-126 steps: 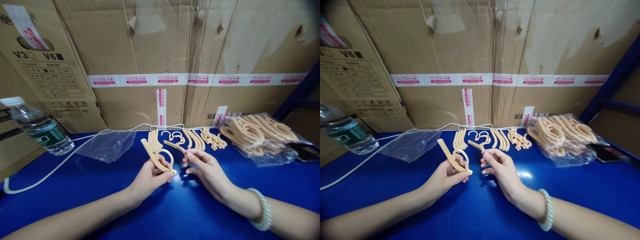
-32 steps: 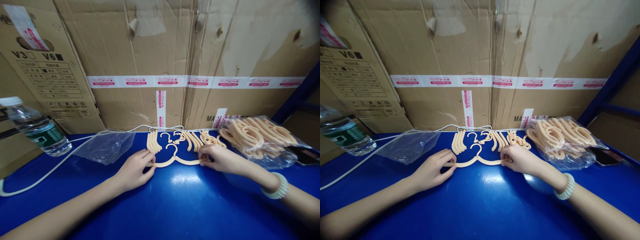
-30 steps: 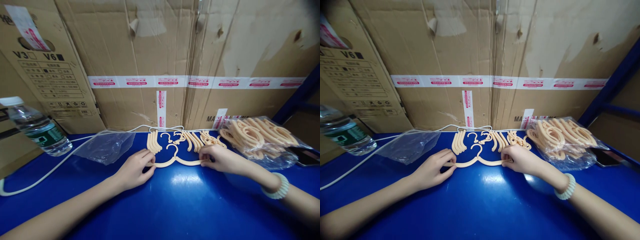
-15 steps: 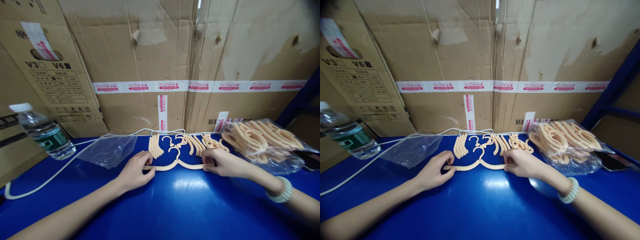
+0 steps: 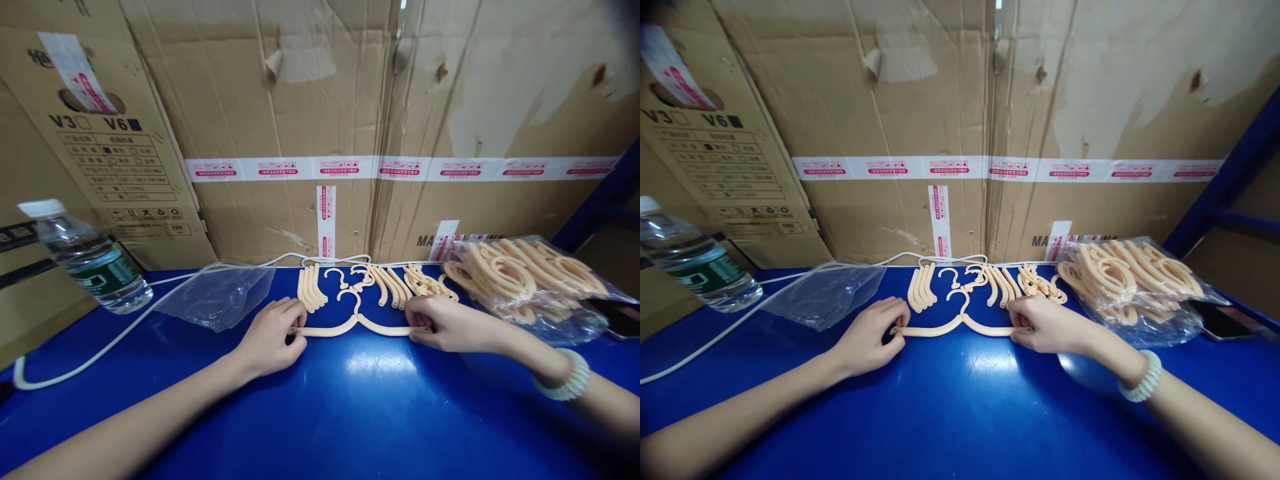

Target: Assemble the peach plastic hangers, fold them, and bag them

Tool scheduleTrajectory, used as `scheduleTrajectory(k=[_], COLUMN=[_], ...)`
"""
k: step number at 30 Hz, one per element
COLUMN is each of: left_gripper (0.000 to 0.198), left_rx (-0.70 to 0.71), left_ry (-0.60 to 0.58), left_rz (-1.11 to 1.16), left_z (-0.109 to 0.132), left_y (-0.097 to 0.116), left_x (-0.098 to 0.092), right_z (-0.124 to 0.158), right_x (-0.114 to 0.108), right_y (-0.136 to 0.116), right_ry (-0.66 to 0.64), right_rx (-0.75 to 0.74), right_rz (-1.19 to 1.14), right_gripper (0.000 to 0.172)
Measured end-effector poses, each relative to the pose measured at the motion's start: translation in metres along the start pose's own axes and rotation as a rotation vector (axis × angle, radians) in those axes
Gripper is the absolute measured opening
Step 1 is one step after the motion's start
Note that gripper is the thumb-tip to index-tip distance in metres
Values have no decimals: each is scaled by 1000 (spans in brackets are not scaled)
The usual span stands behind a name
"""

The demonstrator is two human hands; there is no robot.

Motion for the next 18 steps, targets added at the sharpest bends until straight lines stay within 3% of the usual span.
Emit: scheduleTrajectory(k=[18], left_gripper=[10], left_rx=[-33], left_ry=[-6], left_rz=[38], left_z=[-2], left_y=[0], left_x=[-1], right_z=[2], right_x=[-3], right_y=[-2], right_ry=[-50], right_rx=[31], right_rz=[10], right_gripper=[13])
Point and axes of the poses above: each hand's wrist, its own z-axis away from the middle knuckle, its own x-axis out of the palm, y = z × x, the point moved 1 cm from there along -z, towards the middle knuckle, and after that the axes turned 10 degrees about -y, right-handed, at the moved point
